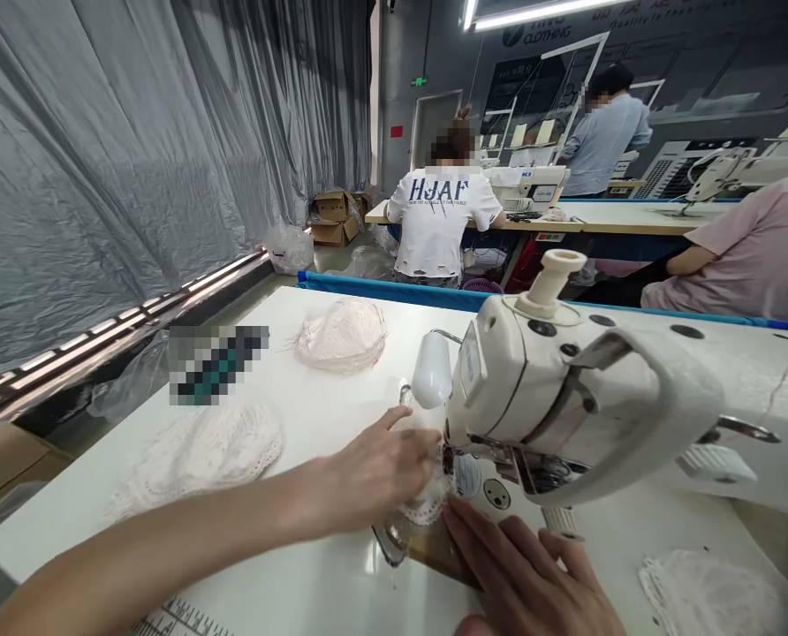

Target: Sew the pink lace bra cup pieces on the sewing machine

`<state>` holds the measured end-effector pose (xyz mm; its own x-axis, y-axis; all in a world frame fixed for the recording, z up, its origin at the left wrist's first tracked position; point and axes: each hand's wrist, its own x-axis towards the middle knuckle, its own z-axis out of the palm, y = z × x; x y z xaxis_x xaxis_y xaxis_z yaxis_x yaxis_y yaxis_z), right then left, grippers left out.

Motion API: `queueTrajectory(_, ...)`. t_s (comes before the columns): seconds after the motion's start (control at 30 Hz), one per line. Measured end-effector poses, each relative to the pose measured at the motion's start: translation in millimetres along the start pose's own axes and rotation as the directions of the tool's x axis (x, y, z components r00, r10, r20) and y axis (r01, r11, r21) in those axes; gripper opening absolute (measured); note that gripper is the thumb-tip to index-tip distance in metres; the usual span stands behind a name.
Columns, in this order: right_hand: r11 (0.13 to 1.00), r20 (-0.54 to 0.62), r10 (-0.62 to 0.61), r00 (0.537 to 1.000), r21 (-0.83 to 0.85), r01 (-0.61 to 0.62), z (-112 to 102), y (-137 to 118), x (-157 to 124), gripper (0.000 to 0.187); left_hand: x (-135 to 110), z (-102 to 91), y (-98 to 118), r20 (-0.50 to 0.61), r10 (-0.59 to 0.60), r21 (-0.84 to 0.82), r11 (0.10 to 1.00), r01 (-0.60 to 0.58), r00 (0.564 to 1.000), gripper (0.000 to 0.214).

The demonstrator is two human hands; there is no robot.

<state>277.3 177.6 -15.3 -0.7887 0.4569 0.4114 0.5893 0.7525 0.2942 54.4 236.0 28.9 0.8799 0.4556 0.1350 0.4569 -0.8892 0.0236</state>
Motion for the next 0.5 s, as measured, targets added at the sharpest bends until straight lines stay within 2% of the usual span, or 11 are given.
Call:
queueTrajectory(0.07, 0.999, -0.047, 0.020, 0.999, 0.027, -0.019, -2, 0, 2, 0.065, -5, -2.9, 16, -0.056, -0.008, 0.014, 1.000, 0.008, 0.998, 0.011)
queueTrajectory(0.2, 0.994, -0.088, 0.085, 0.992, 0.076, -0.078, -6, -1, 4, 0.057, -8, -0.6, 34, -0.054, -0.039, 0.044, 0.998, 0.042, 0.998, 0.012)
queueTrajectory(0.5, 0.991, -0.065, 0.124, 0.990, 0.065, -0.120, -1, 5, -2, 0.050, -8, 6.0, 34, -0.077, -0.040, 0.079, 0.996, 0.047, 0.996, 0.017)
